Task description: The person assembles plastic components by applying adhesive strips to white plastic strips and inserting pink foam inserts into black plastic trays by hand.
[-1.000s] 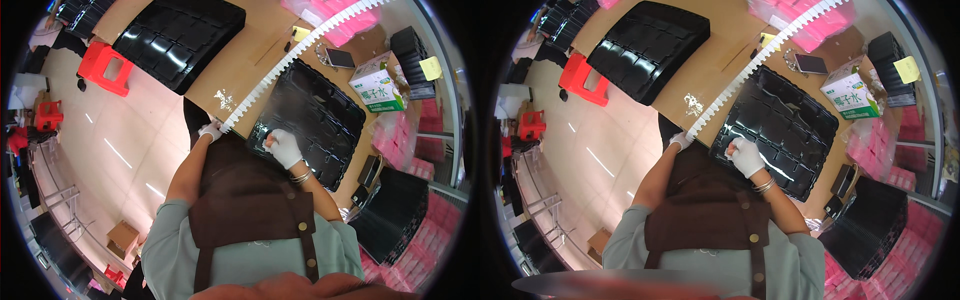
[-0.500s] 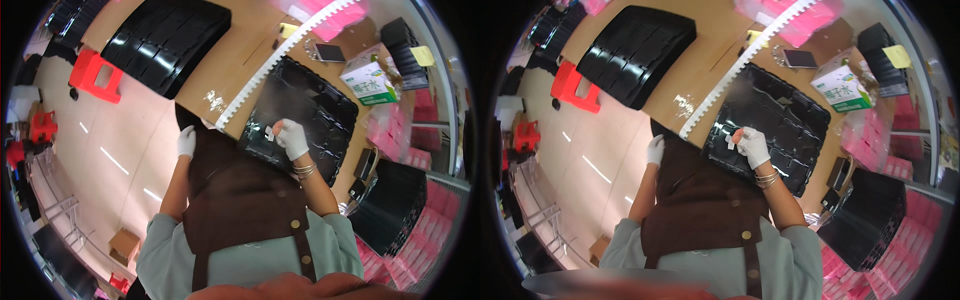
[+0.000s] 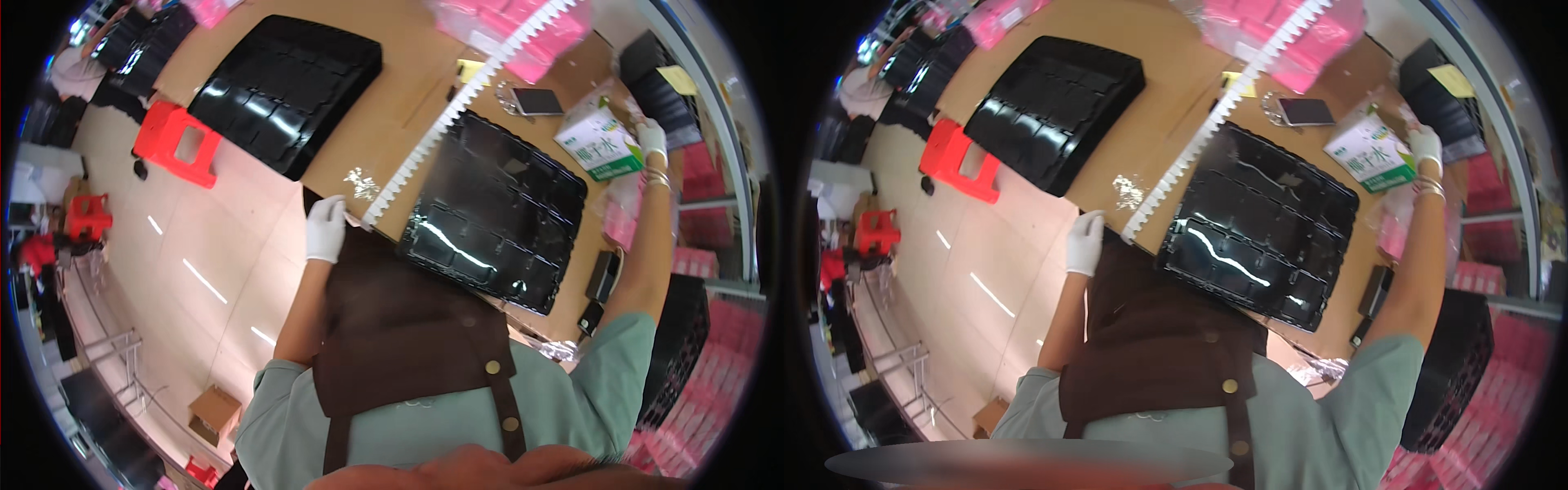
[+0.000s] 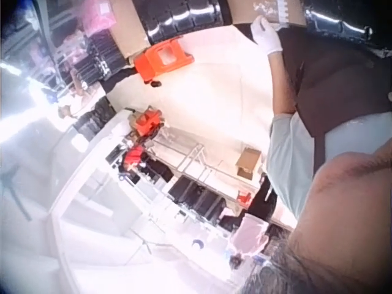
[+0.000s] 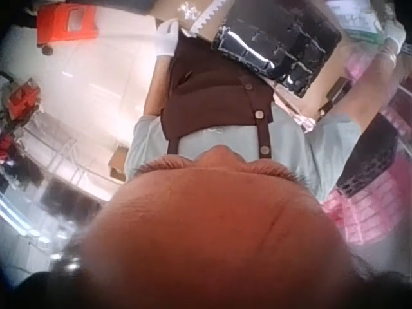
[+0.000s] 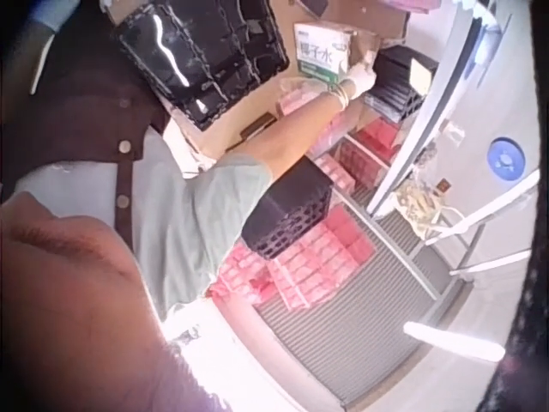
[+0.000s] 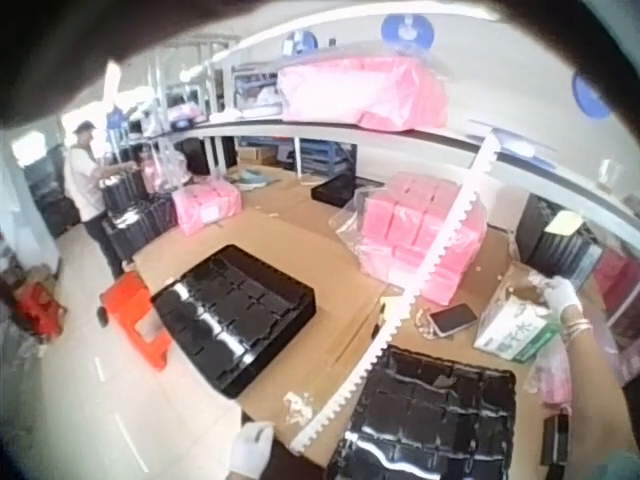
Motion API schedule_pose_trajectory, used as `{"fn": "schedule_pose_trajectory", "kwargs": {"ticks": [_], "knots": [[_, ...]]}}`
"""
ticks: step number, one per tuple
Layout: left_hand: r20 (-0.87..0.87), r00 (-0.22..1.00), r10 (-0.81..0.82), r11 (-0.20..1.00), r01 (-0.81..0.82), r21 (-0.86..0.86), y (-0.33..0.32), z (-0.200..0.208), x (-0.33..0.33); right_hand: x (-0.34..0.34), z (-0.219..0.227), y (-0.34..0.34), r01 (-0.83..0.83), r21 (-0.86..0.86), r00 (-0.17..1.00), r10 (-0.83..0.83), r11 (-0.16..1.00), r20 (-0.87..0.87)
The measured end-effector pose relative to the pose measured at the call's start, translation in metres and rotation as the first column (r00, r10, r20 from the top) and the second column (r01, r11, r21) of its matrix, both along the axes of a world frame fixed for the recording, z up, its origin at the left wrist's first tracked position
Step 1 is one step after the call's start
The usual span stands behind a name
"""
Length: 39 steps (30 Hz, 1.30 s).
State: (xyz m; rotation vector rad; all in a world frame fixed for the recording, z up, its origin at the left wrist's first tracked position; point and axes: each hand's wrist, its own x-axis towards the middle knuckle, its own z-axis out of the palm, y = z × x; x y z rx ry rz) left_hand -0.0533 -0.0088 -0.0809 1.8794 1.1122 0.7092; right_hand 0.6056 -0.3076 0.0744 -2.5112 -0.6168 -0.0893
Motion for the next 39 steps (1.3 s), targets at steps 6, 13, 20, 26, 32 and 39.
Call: {"fn": "schedule_pose_trajectory", "kwargs": {"ticks": [6,13,20,26,32,39], "knots": [[-0.500,0.857,-0.126,0.990,0.140,-0.011,-0.033,0.043,0.028,-0.159,0.004,0.059,-0.124,0.163,0.854,0.021,0.979,0.521],[0.181,0.959,-0.218,0.608,0.279,-0.743,-0.020,0.067,0.030,-0.415,-0.050,0.111,-0.554,0.344,0.754,0.632,0.758,-0.180],[0.500,0.855,0.140,0.650,0.301,-0.697,-0.032,0.103,0.052,-0.494,-0.063,0.144,-0.198,0.695,0.339,0.713,0.692,-0.614],[0.399,0.894,0.205,0.735,0.128,-0.666,-0.041,0.105,0.060,-0.499,-0.068,0.144,-0.071,0.637,0.336,0.619,0.768,-0.710],[0.388,0.883,0.263,0.676,0.118,-0.727,-0.036,0.089,0.062,-0.493,-0.072,0.135,-0.347,0.691,0.638,0.700,0.634,-0.322],[0.351,0.888,0.296,0.740,0.019,-0.672,-0.022,0.073,0.048,-0.458,-0.089,0.130,-0.728,0.159,0.532,0.696,0.667,-0.482]]}}
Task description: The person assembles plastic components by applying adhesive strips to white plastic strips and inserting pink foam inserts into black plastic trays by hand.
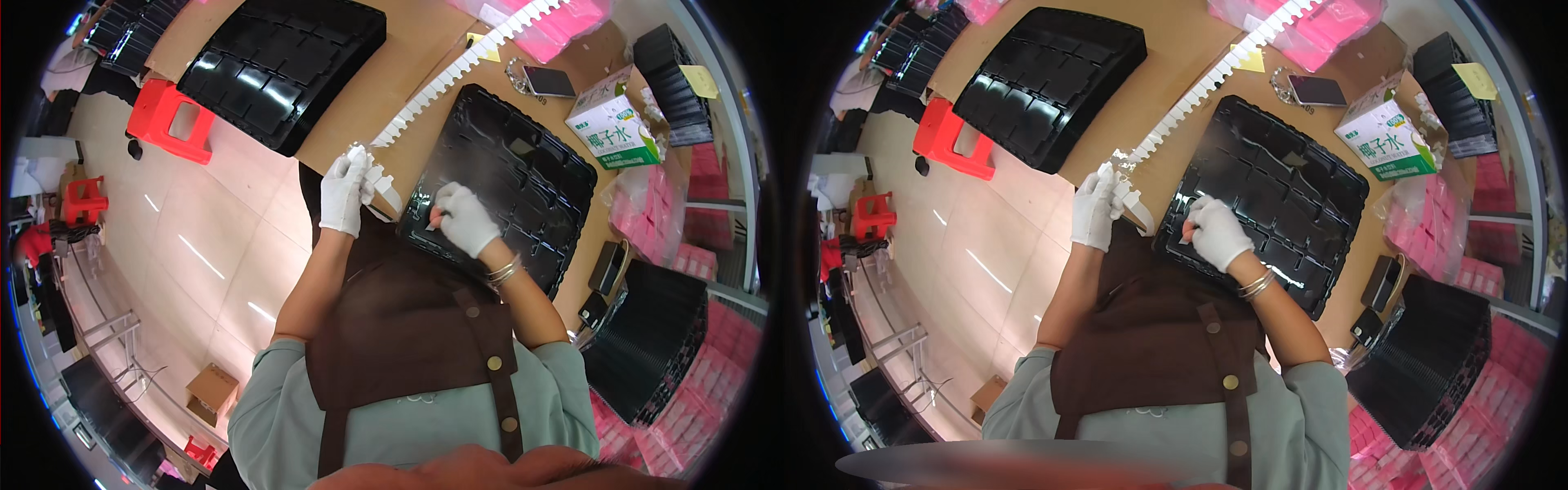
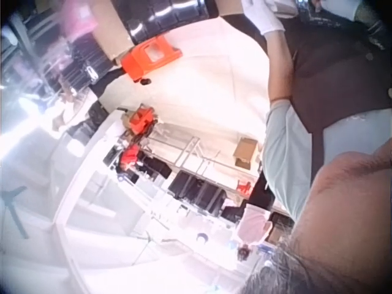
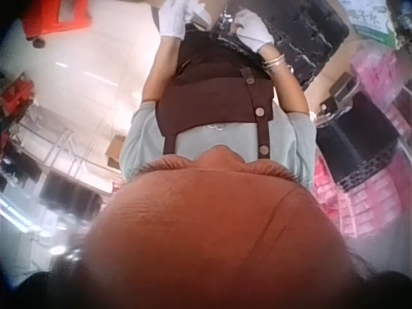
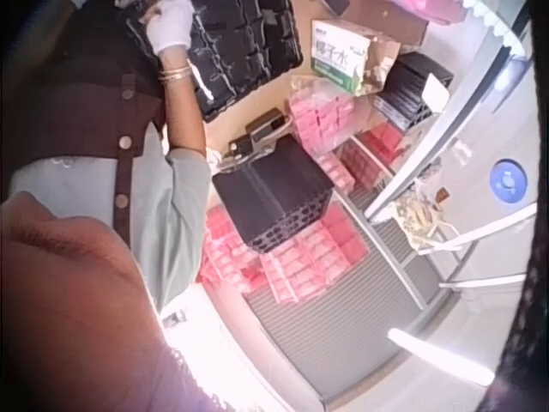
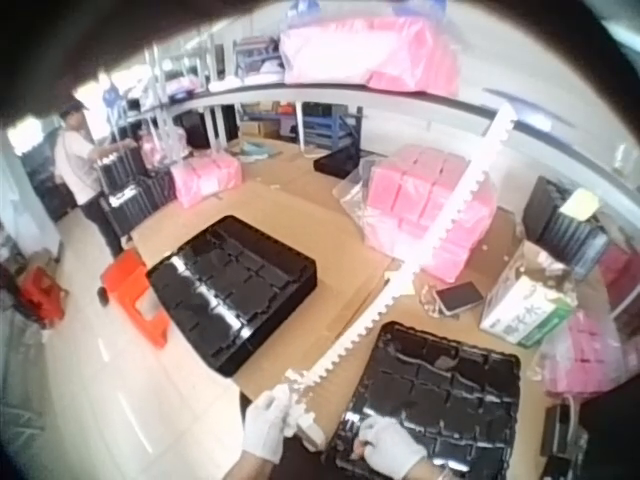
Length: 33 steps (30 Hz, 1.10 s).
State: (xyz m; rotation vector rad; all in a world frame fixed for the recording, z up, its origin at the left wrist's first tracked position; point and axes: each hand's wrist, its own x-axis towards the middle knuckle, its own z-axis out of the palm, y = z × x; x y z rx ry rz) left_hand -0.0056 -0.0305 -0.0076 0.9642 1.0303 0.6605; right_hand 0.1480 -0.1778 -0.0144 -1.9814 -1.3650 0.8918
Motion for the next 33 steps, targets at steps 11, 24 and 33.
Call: {"fn": "schedule_pose_trajectory", "kwargs": {"ticks": [11,24,33], "knots": [[-0.048,0.999,-0.012,0.999,0.015,0.049,-0.004,-0.014,-0.004,-0.031,0.001,0.014,0.324,-0.247,0.940,-0.281,0.913,0.196],[-0.057,0.983,-0.176,0.956,0.185,0.228,-0.001,-0.023,-0.015,-0.027,-0.012,-0.006,0.339,-0.013,0.925,-0.336,0.941,-0.177],[-0.009,0.985,-0.170,0.966,0.169,0.196,-0.009,-0.024,-0.016,-0.025,-0.014,-0.001,0.224,-0.084,0.974,-0.225,0.971,-0.001]]}}
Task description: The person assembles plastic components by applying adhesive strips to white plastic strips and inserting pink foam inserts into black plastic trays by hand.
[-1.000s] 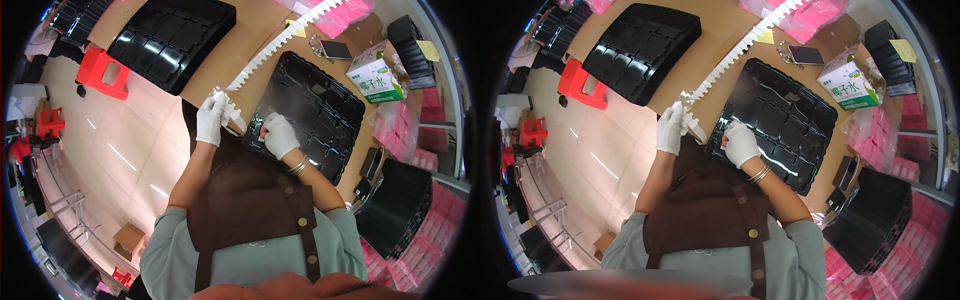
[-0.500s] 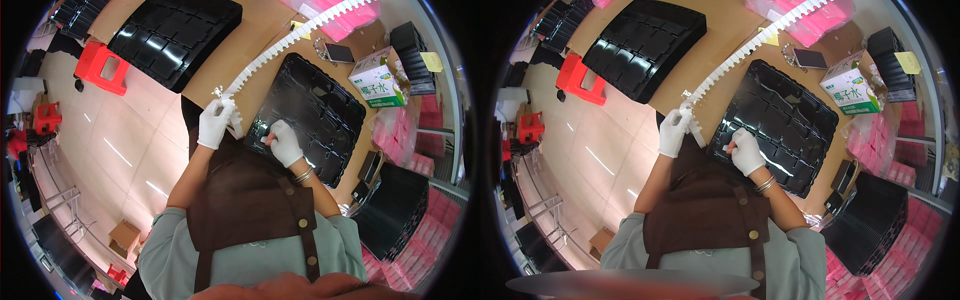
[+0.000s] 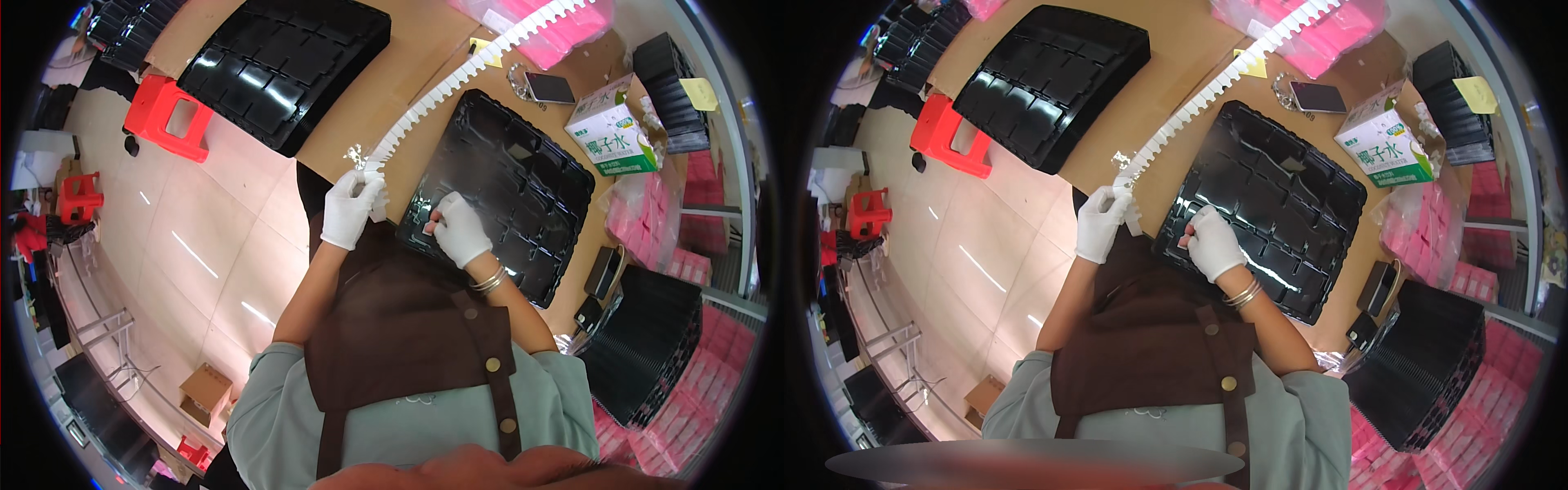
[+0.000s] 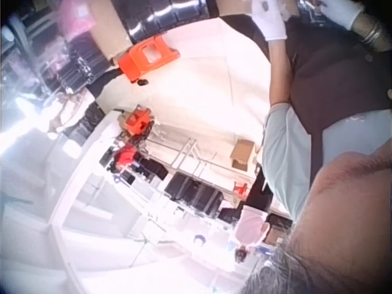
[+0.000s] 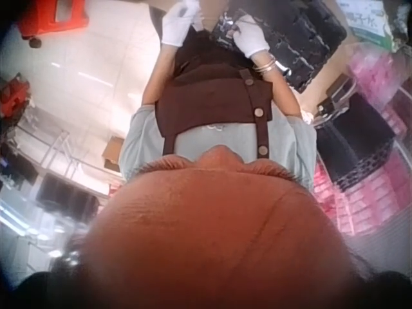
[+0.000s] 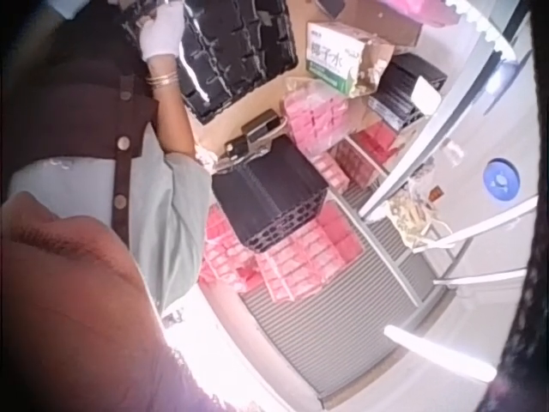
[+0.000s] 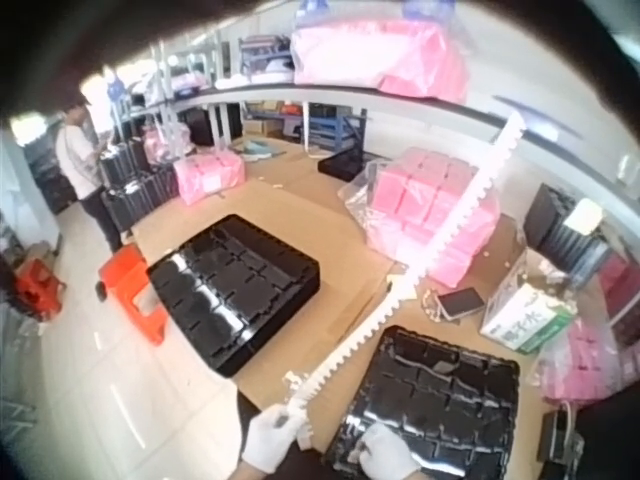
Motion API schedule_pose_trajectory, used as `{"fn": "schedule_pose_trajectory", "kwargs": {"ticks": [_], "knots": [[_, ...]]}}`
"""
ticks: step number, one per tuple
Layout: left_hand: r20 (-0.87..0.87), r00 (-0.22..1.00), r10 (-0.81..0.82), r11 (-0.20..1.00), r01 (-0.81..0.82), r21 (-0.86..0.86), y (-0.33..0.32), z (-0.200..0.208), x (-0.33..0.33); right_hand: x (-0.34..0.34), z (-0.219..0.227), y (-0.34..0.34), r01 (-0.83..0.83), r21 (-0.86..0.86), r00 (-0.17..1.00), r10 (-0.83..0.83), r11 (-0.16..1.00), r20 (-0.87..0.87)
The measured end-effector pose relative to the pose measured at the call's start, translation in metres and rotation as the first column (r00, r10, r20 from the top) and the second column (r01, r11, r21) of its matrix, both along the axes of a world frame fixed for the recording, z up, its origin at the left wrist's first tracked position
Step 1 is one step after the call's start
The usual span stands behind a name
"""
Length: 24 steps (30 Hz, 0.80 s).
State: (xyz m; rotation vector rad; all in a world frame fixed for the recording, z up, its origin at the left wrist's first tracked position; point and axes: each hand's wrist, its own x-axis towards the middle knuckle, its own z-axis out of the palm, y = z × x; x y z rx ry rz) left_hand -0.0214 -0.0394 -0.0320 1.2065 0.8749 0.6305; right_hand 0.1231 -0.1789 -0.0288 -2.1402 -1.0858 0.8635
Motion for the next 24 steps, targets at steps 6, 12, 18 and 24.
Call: {"fn": "schedule_pose_trajectory", "kwargs": {"ticks": [6,12,18,24], "knots": [[-0.052,0.998,-0.035,0.999,0.035,0.002,-0.001,-0.004,-0.005,0.003,-0.009,-0.008,-0.086,0.129,0.986,0.066,0.988,0.154],[-0.274,0.949,-0.155,0.962,0.208,0.179,-0.004,-0.031,-0.013,0.008,0.003,-0.017,-0.121,0.258,0.992,0.110,0.958,0.057],[-0.535,0.843,0.054,0.754,0.317,0.575,-0.014,-0.016,-0.022,0.090,0.041,-0.015,0.135,0.558,0.884,-0.353,0.819,0.306],[-0.548,0.834,0.069,0.752,0.318,0.578,0.003,0.001,-0.025,0.293,0.136,-0.065,0.408,0.773,0.421,-0.851,0.486,0.313]]}}
